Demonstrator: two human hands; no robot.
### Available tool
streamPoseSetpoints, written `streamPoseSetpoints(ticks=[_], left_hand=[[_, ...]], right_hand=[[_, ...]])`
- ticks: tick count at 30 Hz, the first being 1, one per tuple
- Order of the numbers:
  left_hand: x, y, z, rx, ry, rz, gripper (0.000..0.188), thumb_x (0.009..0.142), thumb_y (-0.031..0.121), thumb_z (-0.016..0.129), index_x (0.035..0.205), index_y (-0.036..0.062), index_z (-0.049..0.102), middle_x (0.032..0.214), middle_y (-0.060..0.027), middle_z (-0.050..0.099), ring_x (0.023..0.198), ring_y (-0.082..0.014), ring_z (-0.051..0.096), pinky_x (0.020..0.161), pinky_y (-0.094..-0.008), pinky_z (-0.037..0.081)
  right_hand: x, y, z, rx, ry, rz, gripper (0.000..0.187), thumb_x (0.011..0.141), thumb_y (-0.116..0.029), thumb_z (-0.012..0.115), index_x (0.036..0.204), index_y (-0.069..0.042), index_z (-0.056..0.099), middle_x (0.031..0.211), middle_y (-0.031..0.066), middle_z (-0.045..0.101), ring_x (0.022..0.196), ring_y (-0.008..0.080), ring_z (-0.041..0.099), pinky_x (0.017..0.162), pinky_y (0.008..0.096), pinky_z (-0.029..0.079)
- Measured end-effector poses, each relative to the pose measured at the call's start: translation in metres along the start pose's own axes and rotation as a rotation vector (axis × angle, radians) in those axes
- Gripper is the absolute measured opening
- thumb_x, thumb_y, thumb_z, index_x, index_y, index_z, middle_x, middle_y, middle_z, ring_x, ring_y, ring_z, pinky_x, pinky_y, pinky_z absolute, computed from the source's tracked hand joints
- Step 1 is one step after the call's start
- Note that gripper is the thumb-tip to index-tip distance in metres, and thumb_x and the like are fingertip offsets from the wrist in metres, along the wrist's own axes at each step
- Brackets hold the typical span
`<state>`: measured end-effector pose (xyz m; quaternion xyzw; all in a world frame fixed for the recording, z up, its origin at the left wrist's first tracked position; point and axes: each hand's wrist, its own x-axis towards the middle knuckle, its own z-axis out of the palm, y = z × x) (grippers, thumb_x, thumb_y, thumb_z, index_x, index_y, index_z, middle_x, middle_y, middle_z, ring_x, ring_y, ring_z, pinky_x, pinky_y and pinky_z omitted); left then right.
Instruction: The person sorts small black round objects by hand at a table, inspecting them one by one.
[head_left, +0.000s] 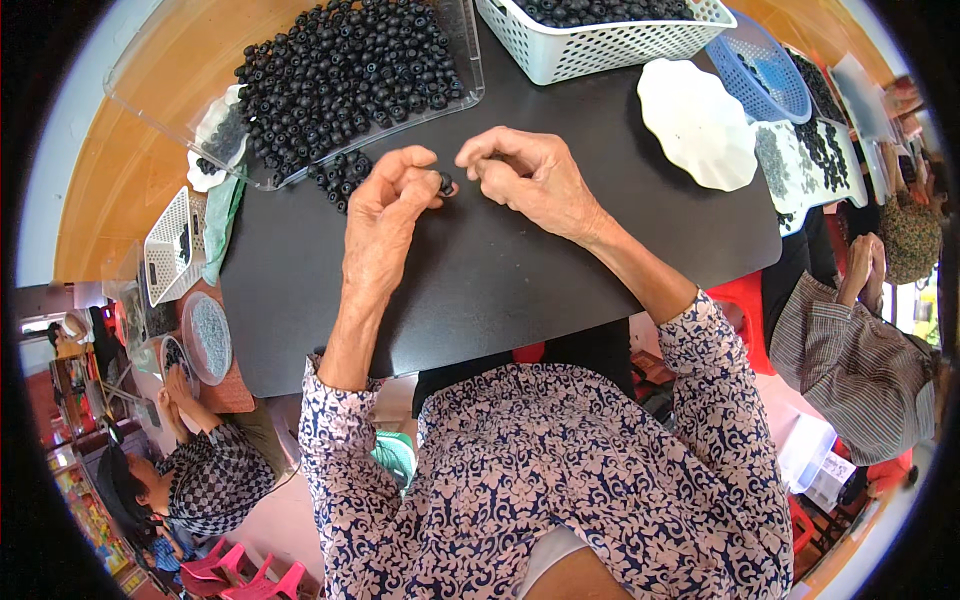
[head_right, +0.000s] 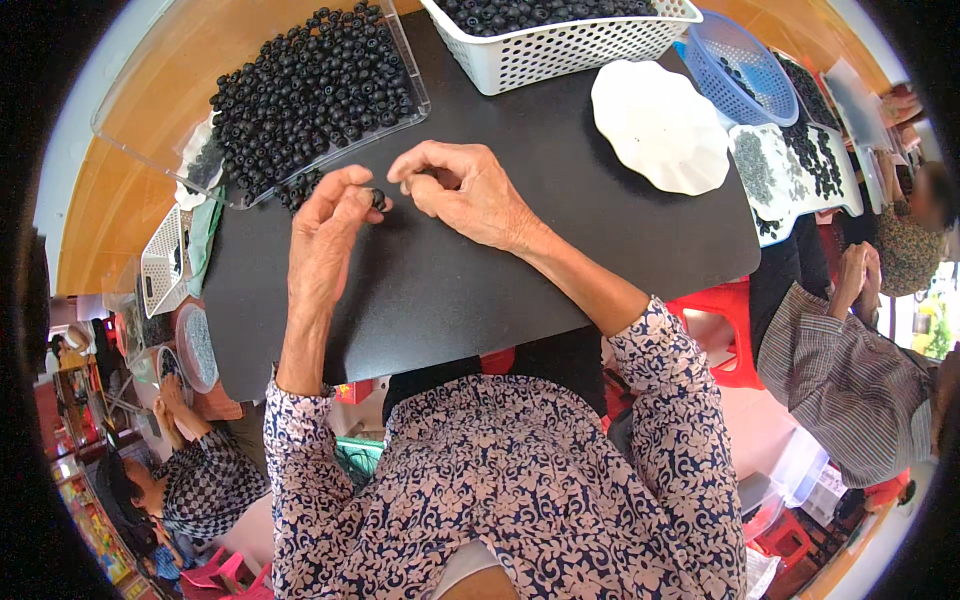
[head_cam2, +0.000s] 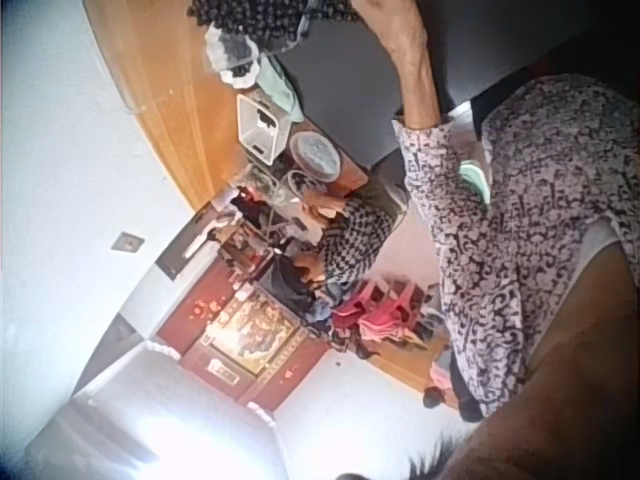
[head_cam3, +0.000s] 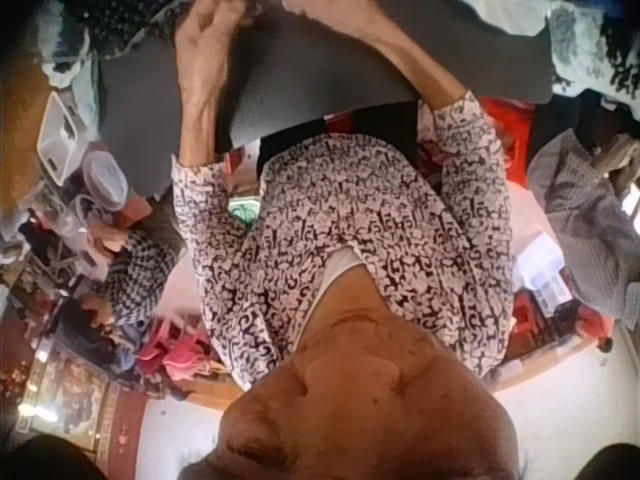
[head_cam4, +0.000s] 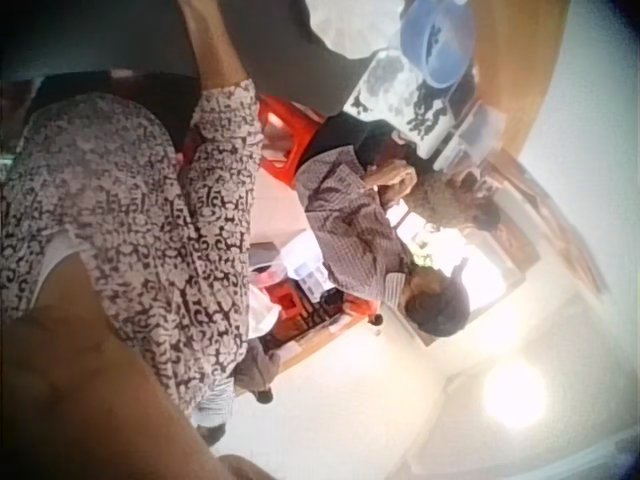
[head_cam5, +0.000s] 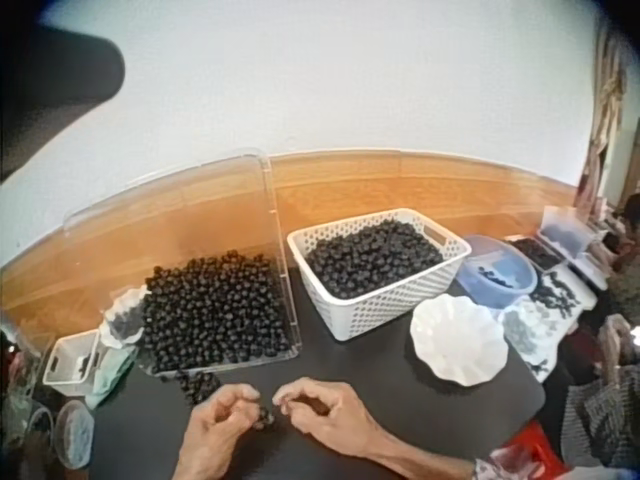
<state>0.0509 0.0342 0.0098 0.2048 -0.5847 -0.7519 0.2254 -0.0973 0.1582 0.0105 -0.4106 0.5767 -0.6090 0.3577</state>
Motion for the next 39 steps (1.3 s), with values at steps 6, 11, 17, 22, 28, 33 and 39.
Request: streamPoseSetpoints(ticks=[6, 11, 17, 22, 28, 33, 39], left_hand=[[-0.008, -0.015, 0.003, -0.135, 0.021, -0.045, 0.026, 0.091, 0.007, 0.060, 0.116, 0.0007, 0.055, 0.079, 0.0017, 0.059, 0.075, -0.0063, 0.055, 0.073, -0.0226, 0.046], [-0.024, -0.011, 0.004, -0.017, 0.008, -0.079, 0.030, 0.091, 0.009, 0.061, 0.118, -0.0012, 0.052, 0.078, 0.0001, 0.059, 0.074, -0.0066, 0.055, 0.073, -0.0229, 0.046], [-0.020, 0.006, -0.010, 0.840, 0.145, 0.265, 0.017, 0.084, 0.003, 0.057, 0.101, -0.0016, 0.060, 0.084, -0.0135, 0.062, 0.079, -0.0239, 0.060, 0.074, -0.0344, 0.049], [0.017, 0.019, -0.026, 1.432, 0.047, 0.621, 0.025, 0.077, 0.000, 0.059, 0.102, -0.0007, 0.060, 0.093, -0.0150, 0.059, 0.101, -0.0353, 0.050, 0.089, -0.0446, 0.042], [0.044, 0.011, -0.036, 1.490, -0.126, 0.452, 0.024, 0.078, 0.004, 0.059, 0.102, 0.0024, 0.060, 0.091, -0.0141, 0.060, 0.095, -0.0319, 0.052, 0.086, -0.0425, 0.042], [0.025, 0.011, -0.010, 1.038, -0.062, 0.306, 0.018, 0.082, 0.008, 0.059, 0.097, -0.0019, 0.062, 0.076, -0.0095, 0.063, 0.082, -0.0234, 0.057, 0.074, -0.0367, 0.046], [-0.004, 0.000, 0.000, -0.170, -0.111, -0.141, 0.016, 0.093, 0.016, 0.057, 0.092, 0.0018, 0.064, 0.082, -0.0011, 0.061, 0.077, -0.0081, 0.055, 0.077, -0.0241, 0.045]], right_hand=[[-0.002, 0.001, 0.011, -0.321, -0.101, -0.205, 0.024, 0.079, -0.006, 0.071, 0.104, -0.005, 0.069, 0.072, -0.0013, 0.055, 0.064, 0.0070, 0.050, 0.057, 0.0238, 0.042], [-0.005, -0.002, 0.015, -0.467, -0.138, -0.255, 0.021, 0.077, -0.008, 0.073, 0.097, -0.004, 0.070, 0.072, 0.0034, 0.058, 0.063, 0.0134, 0.054, 0.058, 0.0283, 0.045], [-0.006, -0.005, 0.011, -0.457, -0.056, -0.260, 0.017, 0.076, -0.008, 0.074, 0.091, -0.003, 0.068, 0.070, 0.0057, 0.058, 0.061, 0.0132, 0.054, 0.057, 0.0279, 0.044], [-0.002, 0.002, 0.011, -0.277, -0.049, -0.177, 0.008, 0.084, -0.007, 0.066, 0.090, -0.001, 0.067, 0.072, -0.0009, 0.059, 0.060, 0.0061, 0.050, 0.054, 0.0229, 0.041], [0.002, -0.002, 0.003, -0.018, -0.078, 0.101, 0.015, 0.086, -0.006, 0.058, 0.097, 0.001, 0.064, 0.073, -0.0020, 0.055, 0.064, 0.0016, 0.045, 0.057, 0.0198, 0.040], [0.002, 0.003, 0.002, -0.302, 0.034, -0.166, 0.021, 0.082, -0.003, 0.062, 0.102, -0.003, 0.065, 0.074, -0.0045, 0.054, 0.064, 0.0027, 0.045, 0.059, 0.0196, 0.039], [0.000, -0.002, 0.006, -0.352, -0.034, -0.266, 0.027, 0.078, -0.004, 0.070, 0.105, -0.005, 0.067, 0.074, -0.0020, 0.052, 0.064, 0.0055, 0.048, 0.056, 0.0213, 0.041]])
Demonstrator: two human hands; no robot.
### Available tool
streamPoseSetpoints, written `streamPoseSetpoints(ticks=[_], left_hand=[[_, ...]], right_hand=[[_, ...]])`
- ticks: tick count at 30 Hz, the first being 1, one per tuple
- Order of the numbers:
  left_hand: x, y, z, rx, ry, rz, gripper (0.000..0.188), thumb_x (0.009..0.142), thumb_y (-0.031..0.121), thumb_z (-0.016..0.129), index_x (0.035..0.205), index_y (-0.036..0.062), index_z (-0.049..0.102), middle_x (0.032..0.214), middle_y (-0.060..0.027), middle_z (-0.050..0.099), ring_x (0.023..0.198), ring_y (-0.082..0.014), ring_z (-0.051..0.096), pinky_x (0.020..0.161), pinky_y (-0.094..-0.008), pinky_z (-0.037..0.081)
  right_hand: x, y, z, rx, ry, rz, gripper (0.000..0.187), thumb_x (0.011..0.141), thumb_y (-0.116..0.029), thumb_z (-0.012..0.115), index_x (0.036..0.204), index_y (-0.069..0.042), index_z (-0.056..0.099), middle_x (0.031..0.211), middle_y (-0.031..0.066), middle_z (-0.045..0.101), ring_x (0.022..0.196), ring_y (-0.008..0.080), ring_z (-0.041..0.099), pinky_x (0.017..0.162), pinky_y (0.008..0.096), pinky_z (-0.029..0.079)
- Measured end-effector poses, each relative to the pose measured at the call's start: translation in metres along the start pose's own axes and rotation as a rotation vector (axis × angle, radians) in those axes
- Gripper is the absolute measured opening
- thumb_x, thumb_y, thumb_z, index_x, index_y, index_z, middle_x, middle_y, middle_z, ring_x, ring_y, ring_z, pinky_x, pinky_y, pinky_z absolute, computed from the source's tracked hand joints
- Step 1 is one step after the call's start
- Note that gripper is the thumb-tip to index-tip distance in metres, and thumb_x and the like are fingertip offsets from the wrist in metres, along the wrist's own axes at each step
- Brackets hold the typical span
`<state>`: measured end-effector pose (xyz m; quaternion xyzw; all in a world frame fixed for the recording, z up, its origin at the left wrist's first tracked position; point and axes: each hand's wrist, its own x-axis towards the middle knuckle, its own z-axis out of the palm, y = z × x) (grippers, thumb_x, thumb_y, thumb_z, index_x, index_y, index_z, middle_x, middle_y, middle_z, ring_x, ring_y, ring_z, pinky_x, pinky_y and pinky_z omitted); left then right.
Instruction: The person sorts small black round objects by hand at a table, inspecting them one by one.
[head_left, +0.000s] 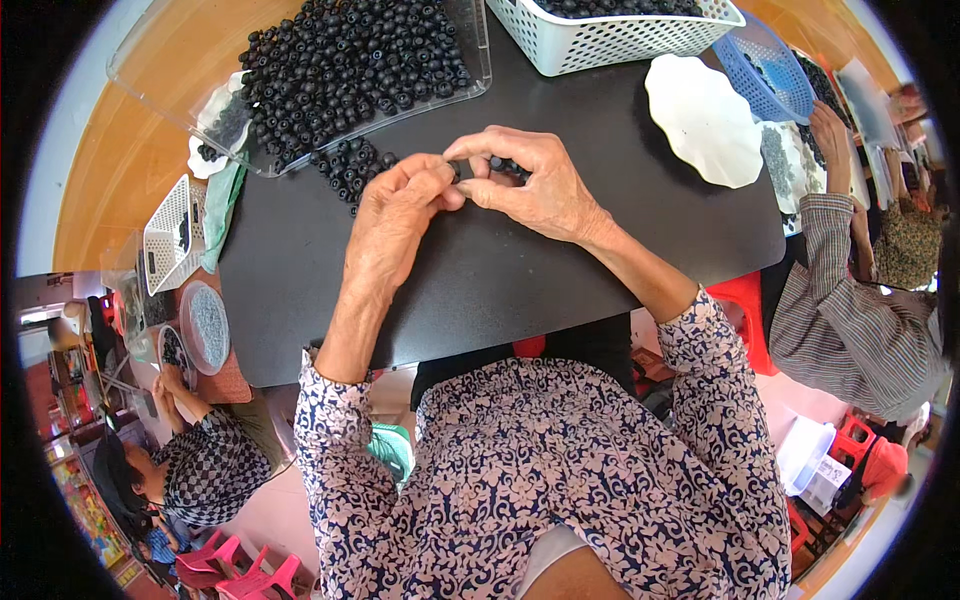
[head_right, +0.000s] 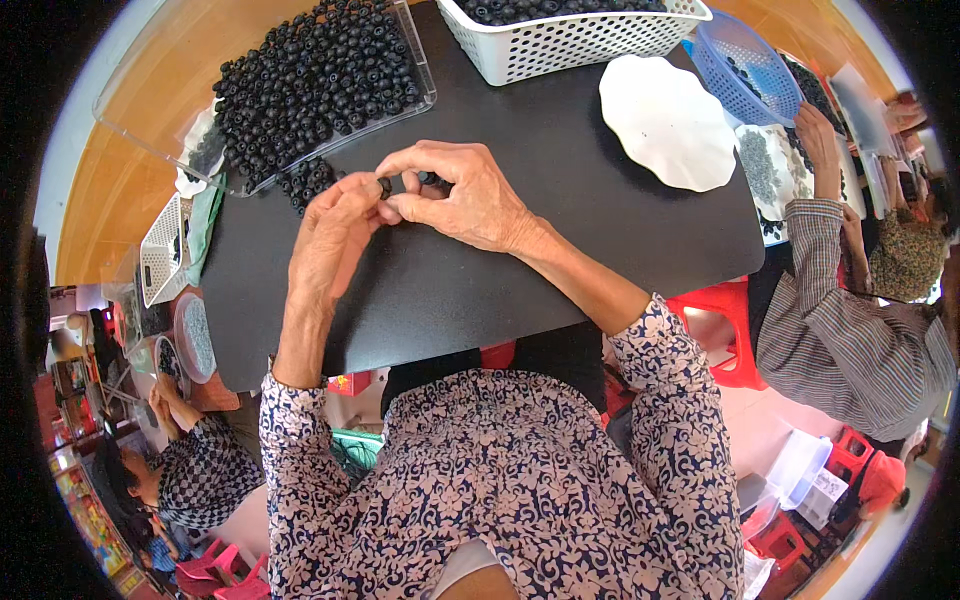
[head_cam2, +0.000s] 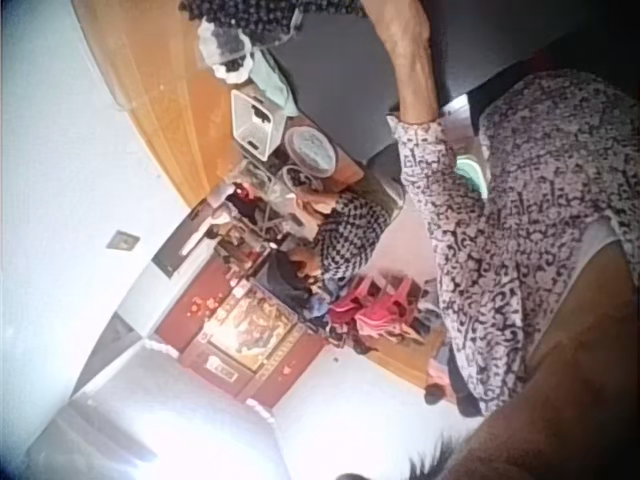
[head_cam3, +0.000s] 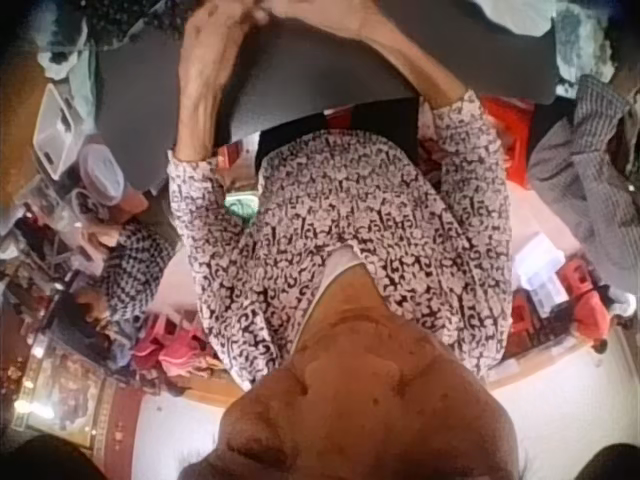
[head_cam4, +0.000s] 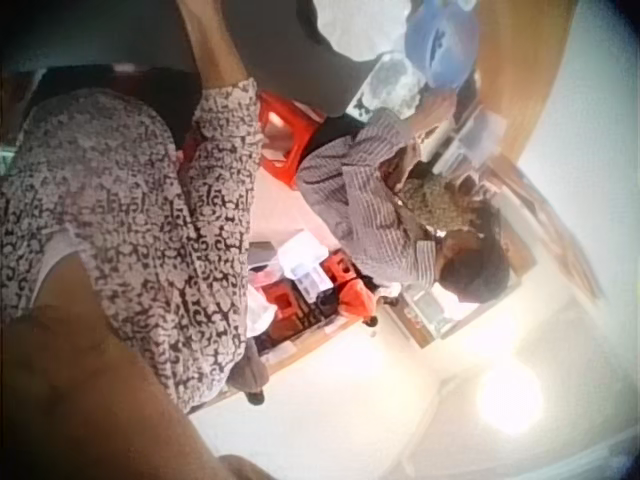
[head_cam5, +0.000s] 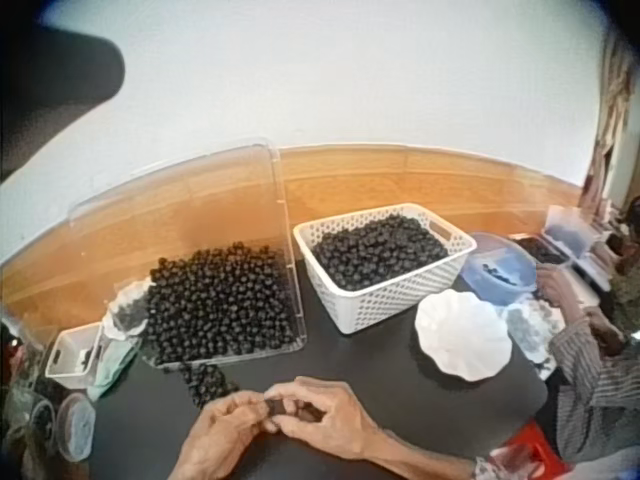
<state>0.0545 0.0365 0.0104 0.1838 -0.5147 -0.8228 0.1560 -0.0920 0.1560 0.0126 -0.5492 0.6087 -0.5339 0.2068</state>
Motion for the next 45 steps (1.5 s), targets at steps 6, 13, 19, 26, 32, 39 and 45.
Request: streamPoseSetpoints(ticks=[6, 13, 19, 26, 32, 39, 45], left_hand=[[-0.010, -0.011, 0.008, -0.087, 0.022, 0.007, 0.017, 0.094, 0.016, 0.057, 0.090, 0.0013, 0.064, 0.085, -0.0018, 0.062, 0.079, -0.0082, 0.054, 0.078, -0.0239, 0.045], [-0.029, -0.001, 0.004, 0.341, 0.119, 0.025, 0.012, 0.088, 0.011, 0.057, 0.092, 0.0003, 0.062, 0.083, -0.0044, 0.064, 0.077, -0.0130, 0.058, 0.076, -0.0278, 0.046], [-0.002, 0.024, -0.011, 1.404, 0.277, 0.637, 0.017, 0.081, 0.004, 0.058, 0.097, -0.0003, 0.061, 0.089, -0.0160, 0.059, 0.095, -0.0332, 0.051, 0.087, -0.0425, 0.041], [0.038, 0.021, -0.030, 1.666, 0.035, 0.492, 0.019, 0.079, 0.006, 0.060, 0.096, -0.0017, 0.062, 0.089, -0.0161, 0.060, 0.095, -0.0327, 0.053, 0.084, -0.0413, 0.043], [0.017, 0.016, -0.006, 0.533, 0.056, 0.033, 0.015, 0.086, 0.009, 0.060, 0.098, 0.0005, 0.062, 0.077, 0.0004, 0.058, 0.075, -0.0095, 0.056, 0.070, -0.0259, 0.045], [0.004, -0.011, 0.003, 0.067, 0.077, 0.022, 0.030, 0.089, 0.009, 0.061, 0.116, -0.0024, 0.055, 0.080, 0.0035, 0.054, 0.079, -0.0052, 0.053, 0.079, -0.0212, 0.043], [-0.013, -0.008, 0.005, 0.115, 0.110, 0.020, 0.031, 0.092, 0.012, 0.058, 0.118, -0.0039, 0.052, 0.083, -0.0006, 0.059, 0.081, -0.0077, 0.055, 0.080, -0.0228, 0.044]], right_hand=[[-0.001, -0.003, 0.006, -0.028, -0.064, -0.043, 0.028, 0.075, -0.003, 0.072, 0.103, -0.004, 0.068, 0.075, 0.0022, 0.056, 0.064, 0.0091, 0.051, 0.056, 0.0235, 0.043], [-0.005, -0.002, 0.008, -0.022, -0.013, -0.045, 0.023, 0.076, -0.004, 0.071, 0.099, -0.003, 0.069, 0.077, 0.0033, 0.060, 0.065, 0.0107, 0.053, 0.058, 0.0259, 0.044], [-0.004, -0.008, 0.004, -0.044, 0.013, 0.034, 0.011, 0.082, -0.004, 0.066, 0.092, -0.001, 0.068, 0.075, 0.0022, 0.062, 0.064, 0.0087, 0.055, 0.057, 0.0241, 0.045], [-0.001, 0.005, -0.001, 0.336, -0.031, 0.316, 0.015, 0.088, -0.004, 0.058, 0.101, 0.000, 0.064, 0.079, -0.0034, 0.056, 0.064, 0.0039, 0.047, 0.058, 0.0195, 0.040], [-0.001, -0.001, 0.002, 0.136, 0.073, 0.084, 0.021, 0.081, -0.005, 0.066, 0.102, -0.002, 0.066, 0.075, -0.0025, 0.057, 0.065, 0.0057, 0.049, 0.060, 0.0234, 0.044], [-0.003, 0.006, 0.005, -0.031, -0.043, -0.027, 0.030, 0.077, -0.005, 0.073, 0.106, -0.004, 0.068, 0.073, 0.0014, 0.055, 0.064, 0.0109, 0.053, 0.060, 0.0256, 0.045], [-0.004, 0.000, 0.009, -0.108, -0.044, -0.116, 0.022, 0.080, -0.005, 0.070, 0.101, -0.001, 0.067, 0.074, 0.0045, 0.058, 0.064, 0.0133, 0.056, 0.058, 0.0283, 0.047]])
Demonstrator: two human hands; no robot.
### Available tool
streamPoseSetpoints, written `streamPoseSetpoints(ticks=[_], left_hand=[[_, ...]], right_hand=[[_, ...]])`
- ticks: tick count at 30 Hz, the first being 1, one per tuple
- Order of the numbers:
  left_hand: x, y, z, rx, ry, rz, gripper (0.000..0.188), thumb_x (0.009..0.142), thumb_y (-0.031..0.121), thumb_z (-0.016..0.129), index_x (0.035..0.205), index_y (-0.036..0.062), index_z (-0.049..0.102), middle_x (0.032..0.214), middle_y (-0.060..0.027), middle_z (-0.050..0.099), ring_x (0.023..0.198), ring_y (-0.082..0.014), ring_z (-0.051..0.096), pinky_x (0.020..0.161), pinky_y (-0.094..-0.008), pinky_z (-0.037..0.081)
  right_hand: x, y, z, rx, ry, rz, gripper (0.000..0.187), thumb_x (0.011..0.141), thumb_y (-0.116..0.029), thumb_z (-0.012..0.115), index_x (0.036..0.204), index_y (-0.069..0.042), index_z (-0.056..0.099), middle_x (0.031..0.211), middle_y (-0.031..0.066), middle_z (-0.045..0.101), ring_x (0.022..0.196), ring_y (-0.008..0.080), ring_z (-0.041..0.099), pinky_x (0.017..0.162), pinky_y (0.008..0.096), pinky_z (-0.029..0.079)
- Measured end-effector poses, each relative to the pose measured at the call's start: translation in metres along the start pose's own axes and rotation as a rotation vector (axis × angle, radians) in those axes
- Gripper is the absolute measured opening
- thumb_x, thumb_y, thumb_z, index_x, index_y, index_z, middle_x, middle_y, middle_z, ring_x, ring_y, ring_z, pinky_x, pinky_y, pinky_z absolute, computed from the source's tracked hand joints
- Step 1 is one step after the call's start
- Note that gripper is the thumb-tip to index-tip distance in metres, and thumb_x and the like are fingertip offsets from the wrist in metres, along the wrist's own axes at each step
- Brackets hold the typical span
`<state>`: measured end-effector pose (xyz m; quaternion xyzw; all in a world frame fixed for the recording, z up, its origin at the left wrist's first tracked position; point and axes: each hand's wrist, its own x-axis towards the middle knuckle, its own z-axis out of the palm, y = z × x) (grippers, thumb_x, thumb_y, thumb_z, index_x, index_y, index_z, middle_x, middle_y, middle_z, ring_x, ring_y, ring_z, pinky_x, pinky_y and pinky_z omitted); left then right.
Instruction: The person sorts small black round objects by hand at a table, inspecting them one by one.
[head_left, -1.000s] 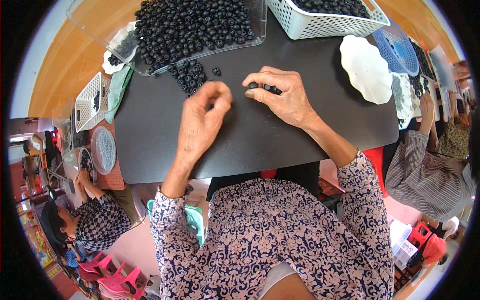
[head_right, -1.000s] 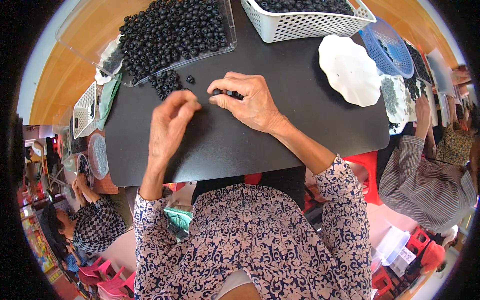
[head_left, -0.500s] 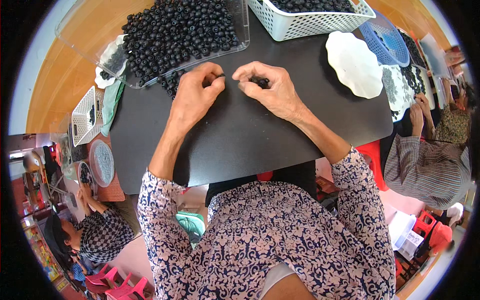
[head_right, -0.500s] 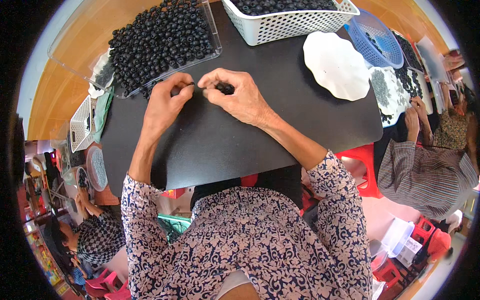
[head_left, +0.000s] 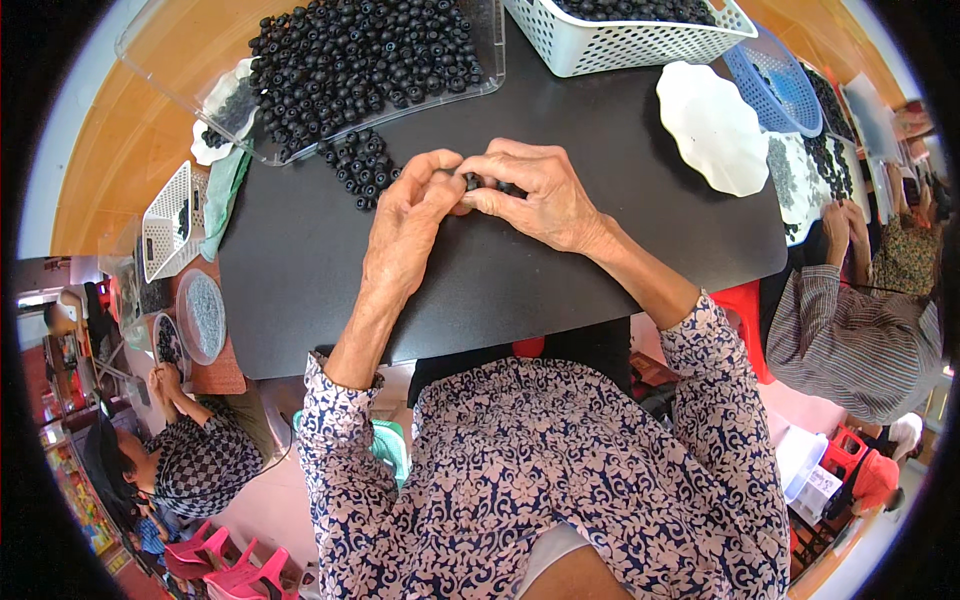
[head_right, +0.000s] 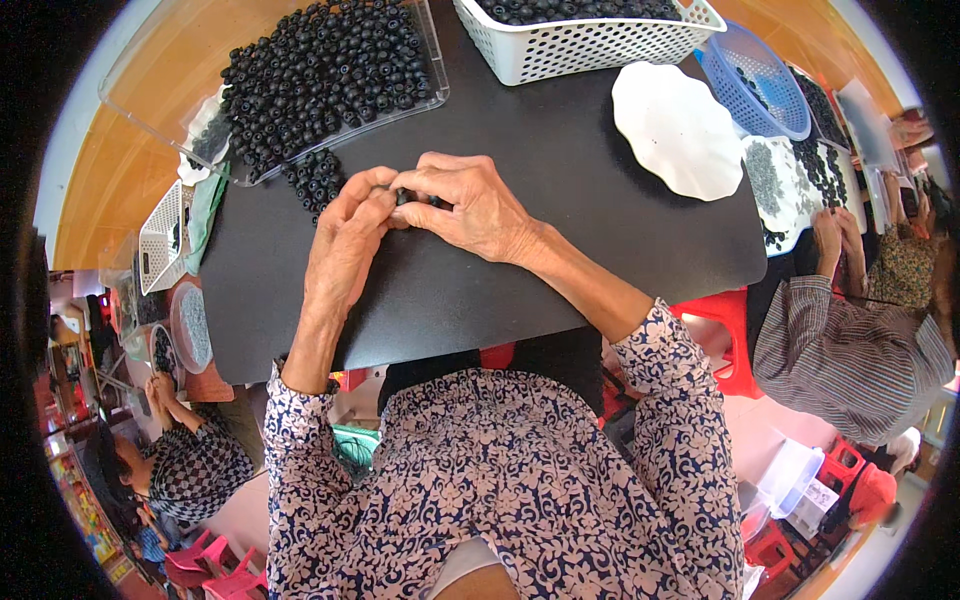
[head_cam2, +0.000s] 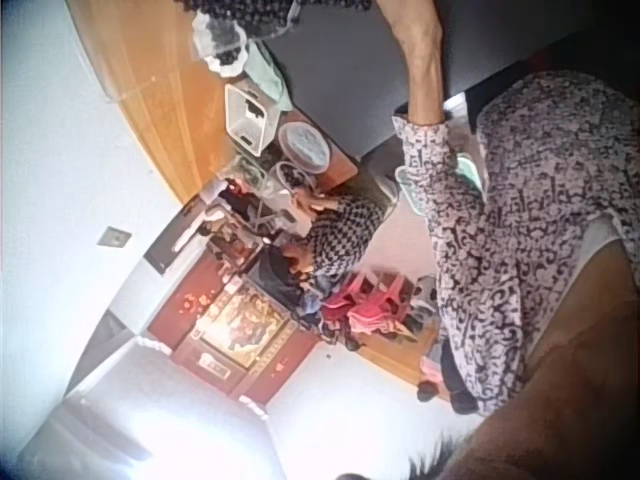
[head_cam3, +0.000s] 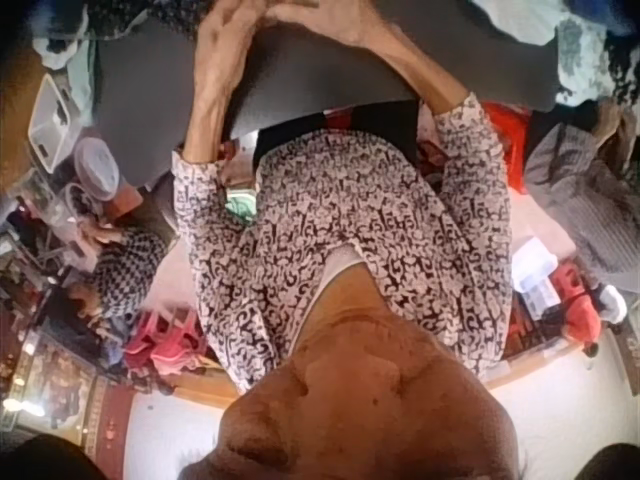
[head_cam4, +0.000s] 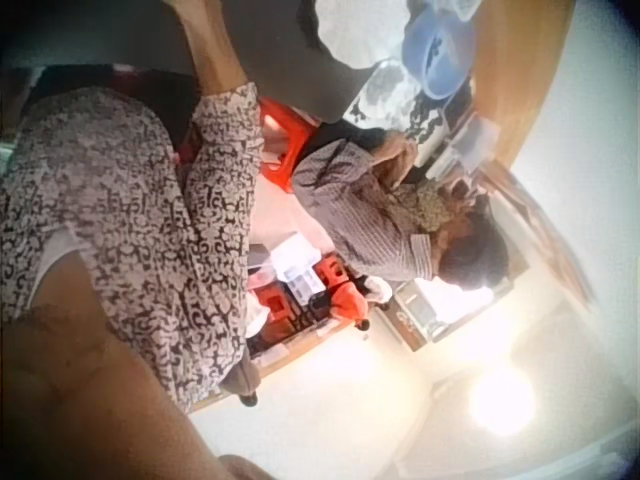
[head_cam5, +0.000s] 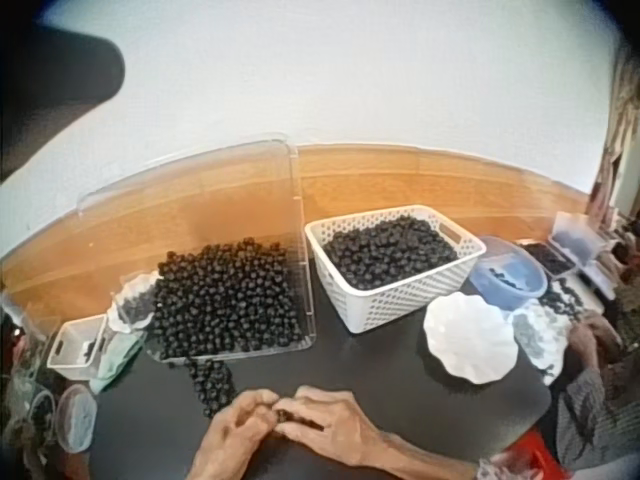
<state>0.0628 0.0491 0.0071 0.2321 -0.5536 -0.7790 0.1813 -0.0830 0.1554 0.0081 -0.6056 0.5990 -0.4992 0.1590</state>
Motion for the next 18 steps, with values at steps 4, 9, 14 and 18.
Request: streamPoseSetpoints(ticks=[4, 9, 14, 18], left_hand=[[-0.029, 0.011, -0.006, 0.313, 0.054, 0.021, 0.025, 0.092, 0.014, 0.056, 0.112, -0.0024, 0.055, 0.086, -0.0054, 0.064, 0.083, -0.0102, 0.058, 0.081, -0.0243, 0.046], [-0.029, 0.014, -0.029, 1.164, 0.265, 0.567, 0.018, 0.083, 0.003, 0.061, 0.101, -0.0004, 0.061, 0.079, -0.0107, 0.060, 0.088, -0.0263, 0.055, 0.082, -0.0371, 0.045], [-0.002, 0.016, -0.034, 1.523, 0.222, 0.656, 0.019, 0.078, 0.008, 0.066, 0.093, -0.0035, 0.064, 0.092, -0.0164, 0.060, 0.099, -0.0347, 0.051, 0.087, -0.0439, 0.040], [0.021, 0.007, -0.032, 1.610, 0.152, 0.560, 0.012, 0.080, 0.009, 0.064, 0.085, -0.0021, 0.061, 0.088, -0.0156, 0.059, 0.095, -0.0326, 0.051, 0.087, -0.0435, 0.039]], right_hand=[[-0.002, 0.001, 0.000, -0.106, 0.031, -0.043, 0.016, 0.081, -0.005, 0.069, 0.096, 0.000, 0.066, 0.076, 0.0064, 0.061, 0.063, 0.0152, 0.057, 0.058, 0.0287, 0.047], [-0.003, 0.000, -0.002, -0.051, 0.020, -0.017, 0.012, 0.085, -0.007, 0.066, 0.095, 0.001, 0.066, 0.075, 0.0064, 0.062, 0.062, 0.0136, 0.057, 0.057, 0.0272, 0.046], [-0.003, 0.001, -0.002, 0.153, -0.030, 0.162, 0.016, 0.090, -0.010, 0.059, 0.095, 0.002, 0.067, 0.075, 0.0044, 0.061, 0.059, 0.0081, 0.051, 0.053, 0.0239, 0.043], [0.001, -0.006, -0.007, 0.534, -0.056, 0.383, 0.017, 0.090, -0.009, 0.057, 0.097, 0.003, 0.067, 0.074, 0.0016, 0.061, 0.060, 0.0048, 0.052, 0.054, 0.0216, 0.043]])
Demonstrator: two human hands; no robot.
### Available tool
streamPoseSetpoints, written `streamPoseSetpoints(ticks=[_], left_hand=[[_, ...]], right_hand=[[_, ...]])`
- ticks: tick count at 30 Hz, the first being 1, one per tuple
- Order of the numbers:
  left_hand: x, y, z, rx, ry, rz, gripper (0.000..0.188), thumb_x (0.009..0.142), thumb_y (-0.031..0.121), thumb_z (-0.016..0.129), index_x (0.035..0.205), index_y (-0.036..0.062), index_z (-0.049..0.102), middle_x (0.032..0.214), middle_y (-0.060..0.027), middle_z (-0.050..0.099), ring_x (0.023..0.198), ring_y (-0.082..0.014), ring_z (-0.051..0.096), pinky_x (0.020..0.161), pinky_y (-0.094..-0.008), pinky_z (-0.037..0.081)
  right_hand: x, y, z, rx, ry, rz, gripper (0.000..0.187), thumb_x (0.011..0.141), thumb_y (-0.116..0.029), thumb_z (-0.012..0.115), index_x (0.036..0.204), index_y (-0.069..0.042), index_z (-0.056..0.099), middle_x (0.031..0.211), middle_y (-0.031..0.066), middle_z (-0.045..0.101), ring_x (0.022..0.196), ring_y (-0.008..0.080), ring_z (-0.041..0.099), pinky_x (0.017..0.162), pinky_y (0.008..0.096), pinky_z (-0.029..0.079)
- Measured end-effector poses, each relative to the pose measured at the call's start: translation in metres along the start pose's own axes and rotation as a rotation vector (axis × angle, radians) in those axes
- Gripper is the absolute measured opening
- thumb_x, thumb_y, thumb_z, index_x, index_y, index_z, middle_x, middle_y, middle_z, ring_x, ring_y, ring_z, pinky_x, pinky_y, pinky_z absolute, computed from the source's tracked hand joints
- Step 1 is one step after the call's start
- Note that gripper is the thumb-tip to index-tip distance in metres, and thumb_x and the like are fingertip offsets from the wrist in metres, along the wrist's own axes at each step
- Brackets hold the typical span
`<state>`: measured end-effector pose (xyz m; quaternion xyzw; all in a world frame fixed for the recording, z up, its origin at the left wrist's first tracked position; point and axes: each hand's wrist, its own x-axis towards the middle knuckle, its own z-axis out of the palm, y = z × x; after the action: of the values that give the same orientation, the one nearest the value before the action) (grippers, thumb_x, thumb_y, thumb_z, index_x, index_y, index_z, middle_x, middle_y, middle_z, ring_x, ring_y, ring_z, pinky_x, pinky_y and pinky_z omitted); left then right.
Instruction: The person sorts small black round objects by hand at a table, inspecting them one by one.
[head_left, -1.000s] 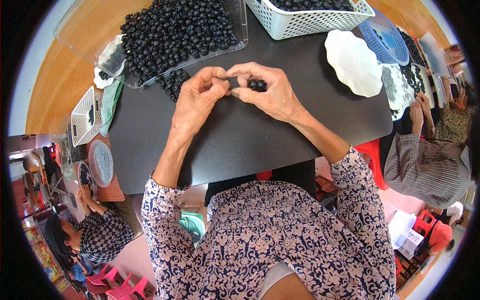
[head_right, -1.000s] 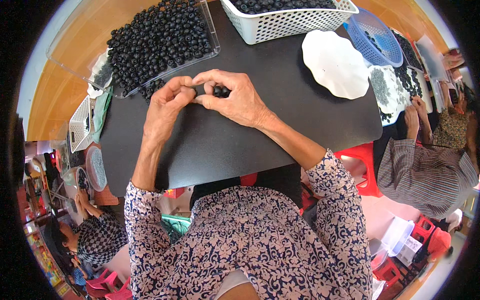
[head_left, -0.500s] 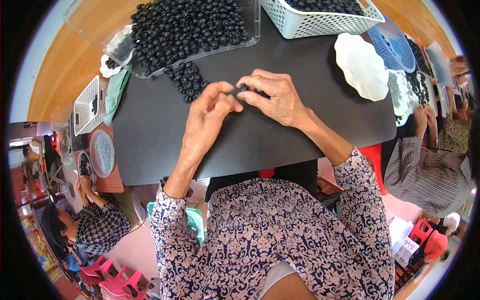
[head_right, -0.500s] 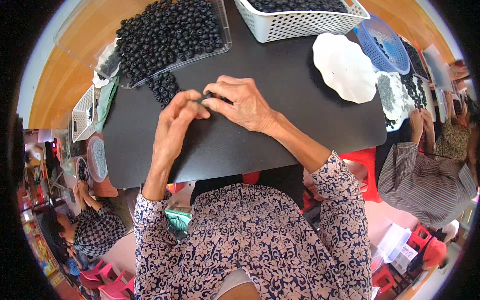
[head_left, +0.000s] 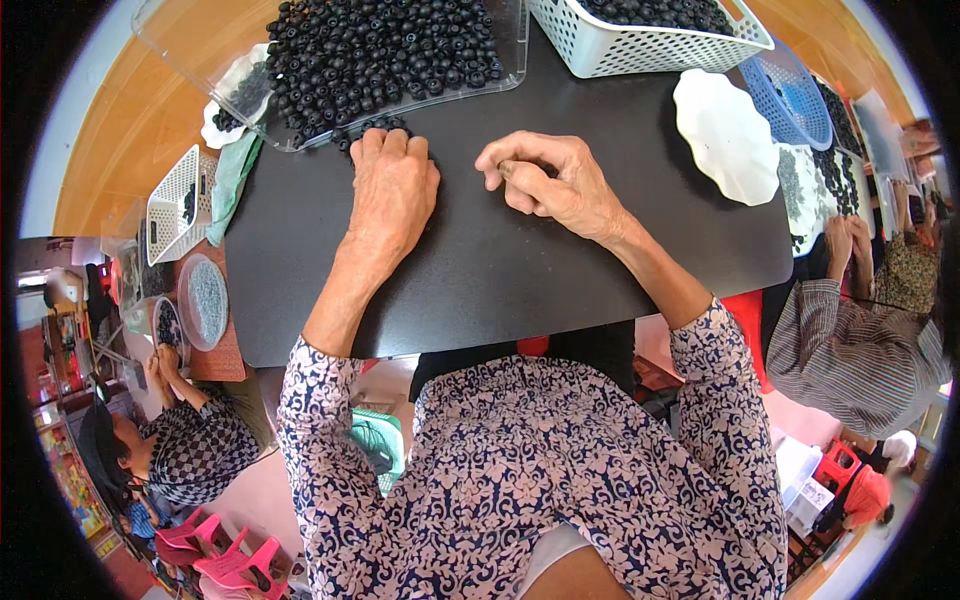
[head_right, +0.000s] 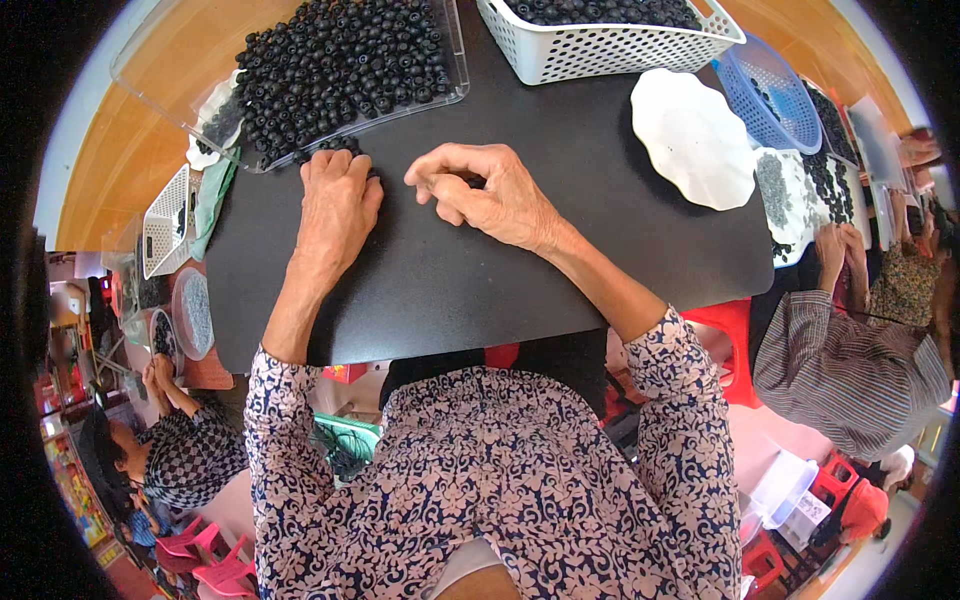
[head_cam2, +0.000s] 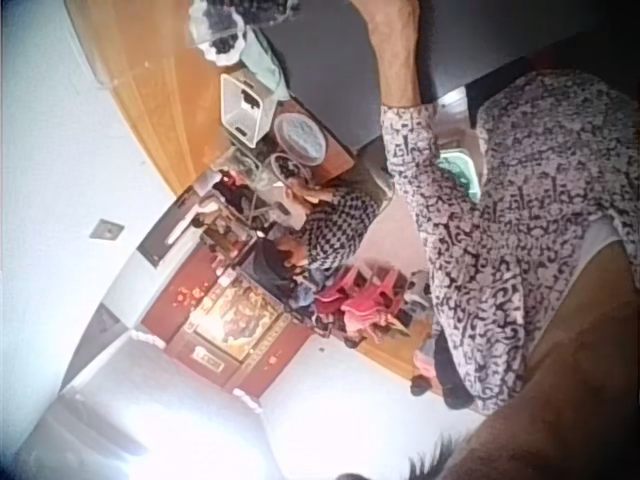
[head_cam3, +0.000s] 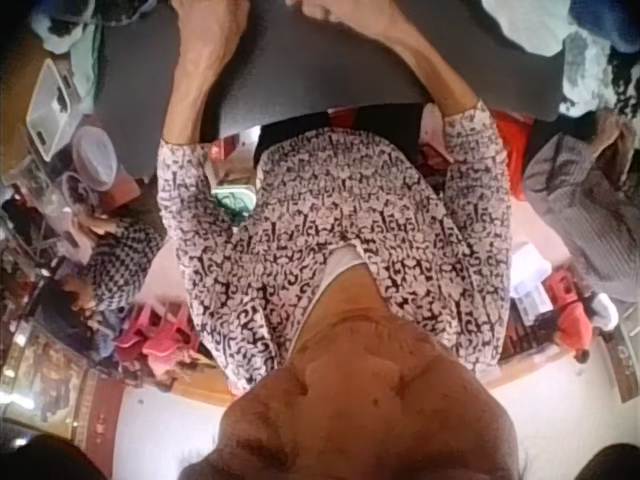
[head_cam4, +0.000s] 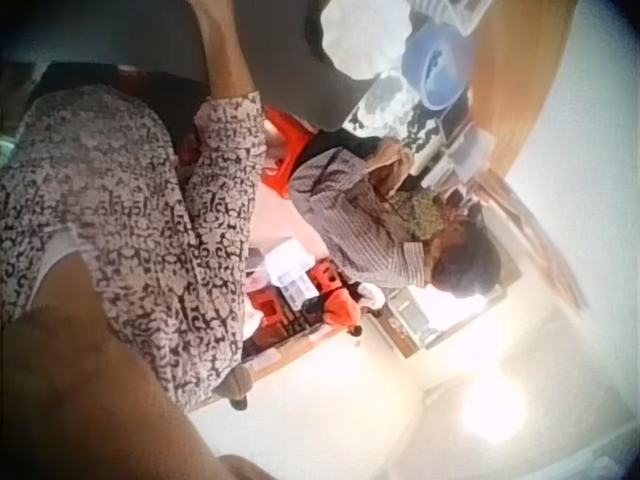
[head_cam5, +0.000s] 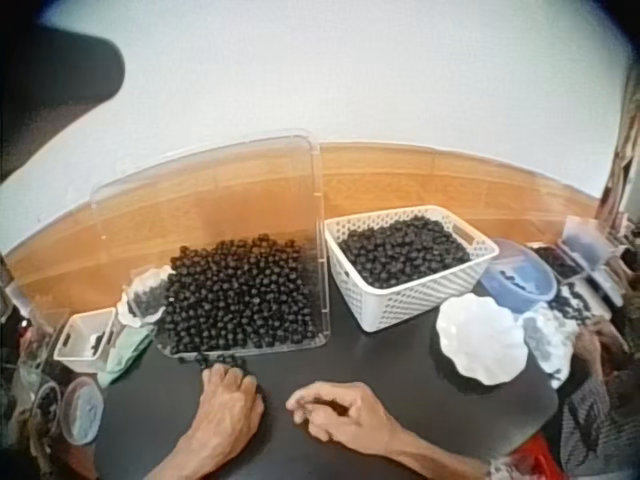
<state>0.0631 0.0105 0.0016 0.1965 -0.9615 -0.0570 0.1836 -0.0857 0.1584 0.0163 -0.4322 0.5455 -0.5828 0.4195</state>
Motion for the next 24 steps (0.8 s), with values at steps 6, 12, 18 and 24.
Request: streamPoseSetpoints(ticks=[6, 12, 18, 24], left_hand=[[0.000, 0.016, -0.005, -0.420, 0.084, -0.112, 0.015, 0.082, 0.005, 0.061, 0.095, -0.0019, 0.063, 0.083, -0.0113, 0.064, 0.092, -0.0257, 0.057, 0.084, -0.0376, 0.043], [-0.010, 0.027, -0.004, -1.472, -0.094, -0.479, 0.009, 0.090, 0.007, 0.060, 0.094, 0.0014, 0.066, 0.082, -0.0023, 0.066, 0.079, -0.0088, 0.061, 0.075, -0.0224, 0.047], [-0.013, 0.034, 0.000, -1.612, -0.132, -0.502, 0.012, 0.093, 0.008, 0.057, 0.092, 0.0026, 0.067, 0.083, -0.0015, 0.066, 0.078, -0.0084, 0.059, 0.075, -0.0228, 0.047], [-0.013, 0.035, -0.012, -0.930, -0.003, -0.340, 0.018, 0.083, 0.010, 0.063, 0.097, -0.0015, 0.062, 0.083, -0.0100, 0.062, 0.079, -0.0193, 0.059, 0.073, -0.0304, 0.047]], right_hand=[[0.001, 0.004, -0.002, -0.046, 0.035, -0.005, 0.016, 0.086, -0.008, 0.062, 0.098, 0.000, 0.067, 0.076, -0.0012, 0.060, 0.062, 0.0038, 0.050, 0.056, 0.0212, 0.043], [0.001, 0.004, -0.001, -0.311, 0.109, -0.242, 0.024, 0.081, -0.004, 0.067, 0.105, -0.002, 0.066, 0.074, -0.0024, 0.054, 0.063, 0.0054, 0.049, 0.056, 0.0216, 0.041], [0.003, 0.012, 0.000, -0.433, 0.111, -0.304, 0.024, 0.081, -0.003, 0.067, 0.105, -0.003, 0.067, 0.074, -0.0009, 0.055, 0.065, 0.0066, 0.052, 0.058, 0.0216, 0.044], [0.005, 0.011, -0.011, -0.078, 0.280, -0.177, 0.021, 0.094, -0.003, 0.049, 0.106, -0.001, 0.066, 0.076, -0.0018, 0.055, 0.058, 0.0025, 0.046, 0.049, 0.0173, 0.038]])
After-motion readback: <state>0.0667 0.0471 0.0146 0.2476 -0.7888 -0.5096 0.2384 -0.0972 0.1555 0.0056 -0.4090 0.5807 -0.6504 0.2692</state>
